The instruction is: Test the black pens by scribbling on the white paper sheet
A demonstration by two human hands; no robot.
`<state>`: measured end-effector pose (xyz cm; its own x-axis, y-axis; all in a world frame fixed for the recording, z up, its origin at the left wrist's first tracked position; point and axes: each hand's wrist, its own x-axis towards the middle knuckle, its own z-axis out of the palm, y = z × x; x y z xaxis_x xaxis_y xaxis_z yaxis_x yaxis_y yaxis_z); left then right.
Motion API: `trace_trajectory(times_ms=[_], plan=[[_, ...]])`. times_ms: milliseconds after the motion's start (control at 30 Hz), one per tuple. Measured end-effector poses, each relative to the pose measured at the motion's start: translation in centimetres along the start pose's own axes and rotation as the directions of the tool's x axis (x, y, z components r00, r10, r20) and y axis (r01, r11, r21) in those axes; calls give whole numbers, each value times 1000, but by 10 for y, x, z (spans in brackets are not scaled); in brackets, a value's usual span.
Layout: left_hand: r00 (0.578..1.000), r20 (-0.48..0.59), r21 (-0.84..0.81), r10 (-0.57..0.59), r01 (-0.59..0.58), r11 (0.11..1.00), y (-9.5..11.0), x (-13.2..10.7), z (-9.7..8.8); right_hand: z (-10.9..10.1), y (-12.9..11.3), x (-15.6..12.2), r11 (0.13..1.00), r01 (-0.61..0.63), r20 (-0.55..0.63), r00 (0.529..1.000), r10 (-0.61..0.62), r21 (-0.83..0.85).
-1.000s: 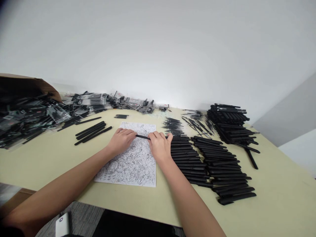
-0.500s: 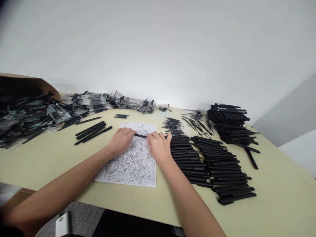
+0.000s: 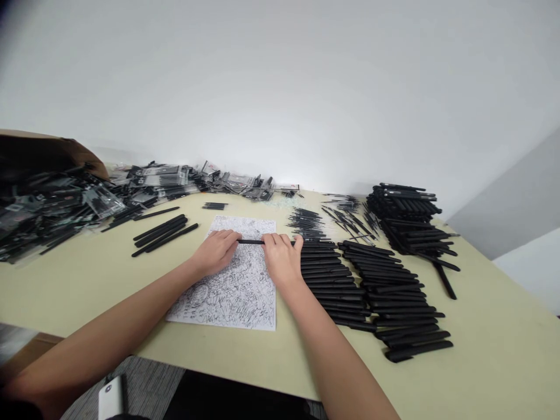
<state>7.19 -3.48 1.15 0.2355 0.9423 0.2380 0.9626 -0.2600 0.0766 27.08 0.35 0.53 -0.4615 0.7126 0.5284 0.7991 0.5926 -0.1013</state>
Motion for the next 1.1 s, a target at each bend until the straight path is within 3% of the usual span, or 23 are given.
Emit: trace_trajectory(times_ms=[533,1100], plan=[[996,-7,-129,-93,91,987,-3,2,1,-2,5,-1,998,-2,-211,977,16,64],[1000,-2,10,-24,24,1000,1,2,-1,0,6,-2,1000,3,-256,967,1,16]])
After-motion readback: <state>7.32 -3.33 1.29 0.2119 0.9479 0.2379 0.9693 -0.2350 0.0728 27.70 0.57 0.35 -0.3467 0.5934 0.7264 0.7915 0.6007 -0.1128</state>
